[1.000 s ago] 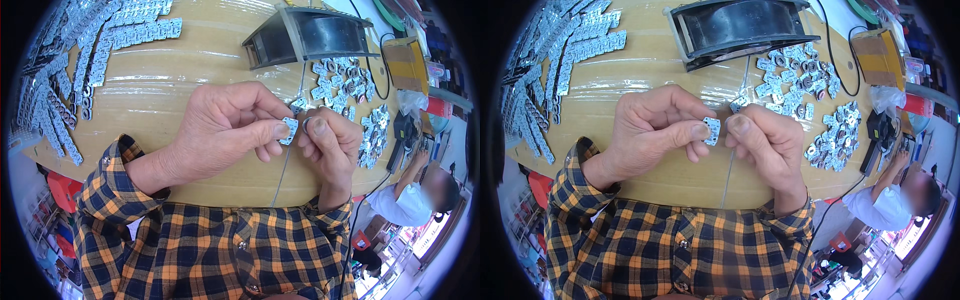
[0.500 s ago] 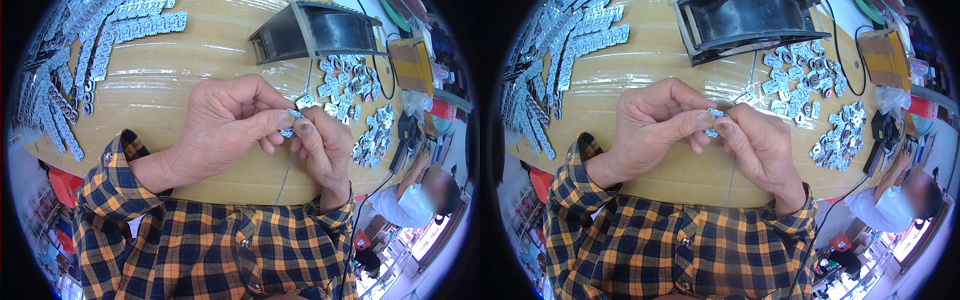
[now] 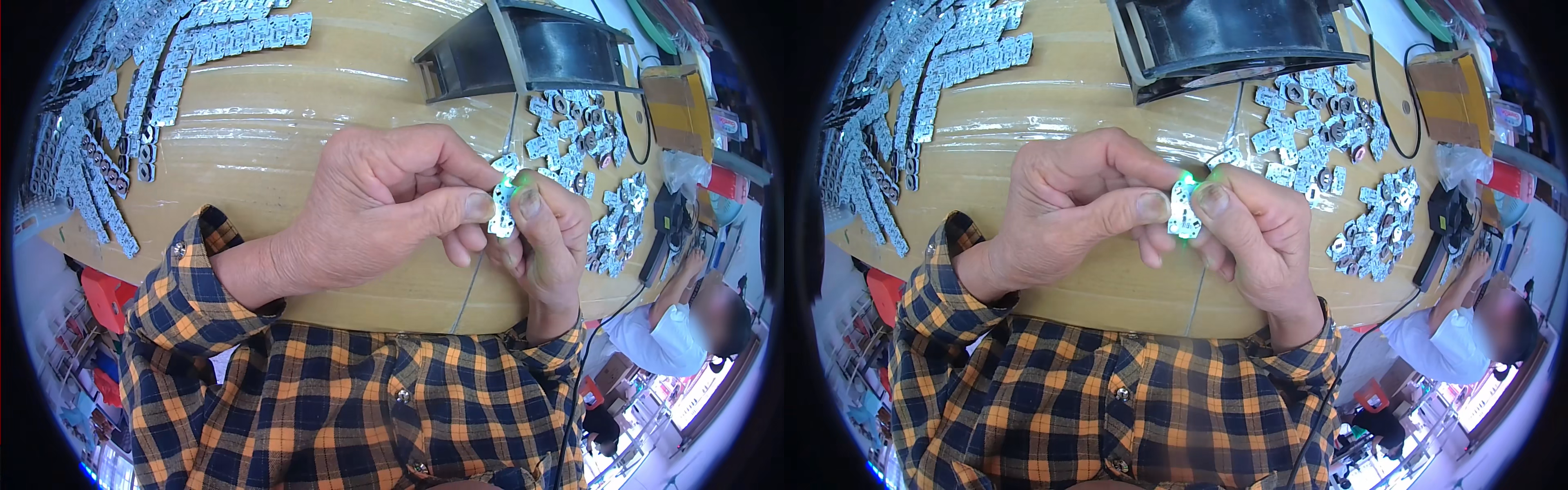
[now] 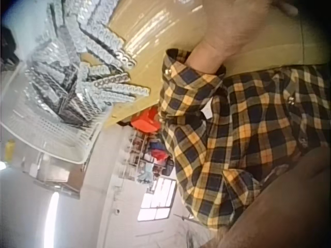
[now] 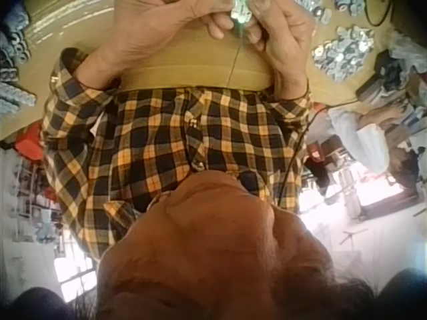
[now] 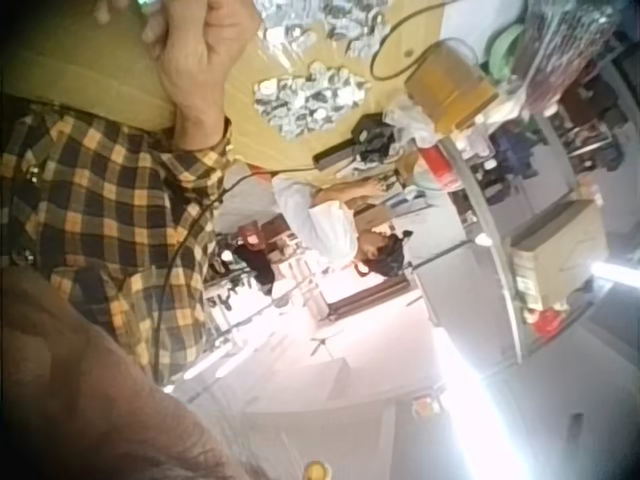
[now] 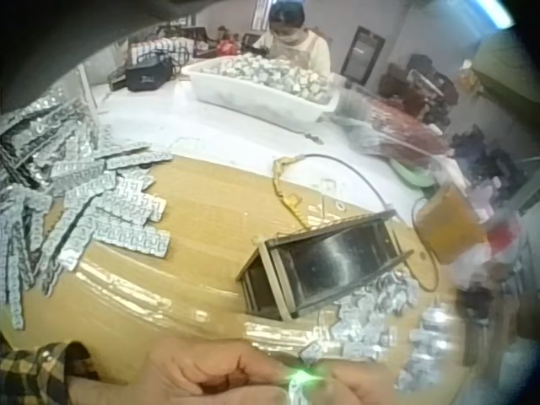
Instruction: Manual assembly of small electronic components or LED modules at a factory workbench.
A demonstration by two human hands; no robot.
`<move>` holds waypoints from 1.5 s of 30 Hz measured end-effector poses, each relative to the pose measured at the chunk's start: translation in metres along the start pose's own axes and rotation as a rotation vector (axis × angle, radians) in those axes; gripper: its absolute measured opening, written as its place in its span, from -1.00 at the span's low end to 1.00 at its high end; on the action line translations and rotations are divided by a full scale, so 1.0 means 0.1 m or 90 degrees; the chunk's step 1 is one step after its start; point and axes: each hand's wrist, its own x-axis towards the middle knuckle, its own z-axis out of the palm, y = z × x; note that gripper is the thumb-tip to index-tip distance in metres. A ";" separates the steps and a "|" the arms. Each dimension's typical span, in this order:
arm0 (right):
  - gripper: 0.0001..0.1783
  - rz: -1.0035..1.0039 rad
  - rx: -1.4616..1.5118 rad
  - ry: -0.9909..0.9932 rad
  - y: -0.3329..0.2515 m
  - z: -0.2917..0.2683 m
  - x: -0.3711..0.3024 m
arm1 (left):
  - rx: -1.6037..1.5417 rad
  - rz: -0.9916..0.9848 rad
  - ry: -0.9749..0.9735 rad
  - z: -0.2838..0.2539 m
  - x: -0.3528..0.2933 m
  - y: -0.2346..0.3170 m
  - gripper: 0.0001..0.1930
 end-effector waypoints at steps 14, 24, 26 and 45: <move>-0.65 0.005 -0.110 0.090 -0.05 0.05 0.05 | 0.544 0.333 0.059 0.00 0.01 -0.07 -0.83; -0.58 -0.048 0.110 -0.027 -0.03 0.00 0.04 | 0.629 0.393 0.157 -0.04 0.03 0.01 -0.88; -0.57 -0.037 0.121 -0.053 -0.02 0.09 0.04 | 0.722 0.449 0.212 -0.19 0.08 0.19 -0.89; -0.73 -0.133 -0.218 0.088 0.09 -0.13 -0.24 | 1.189 0.456 0.162 -0.83 -0.02 0.68 -0.79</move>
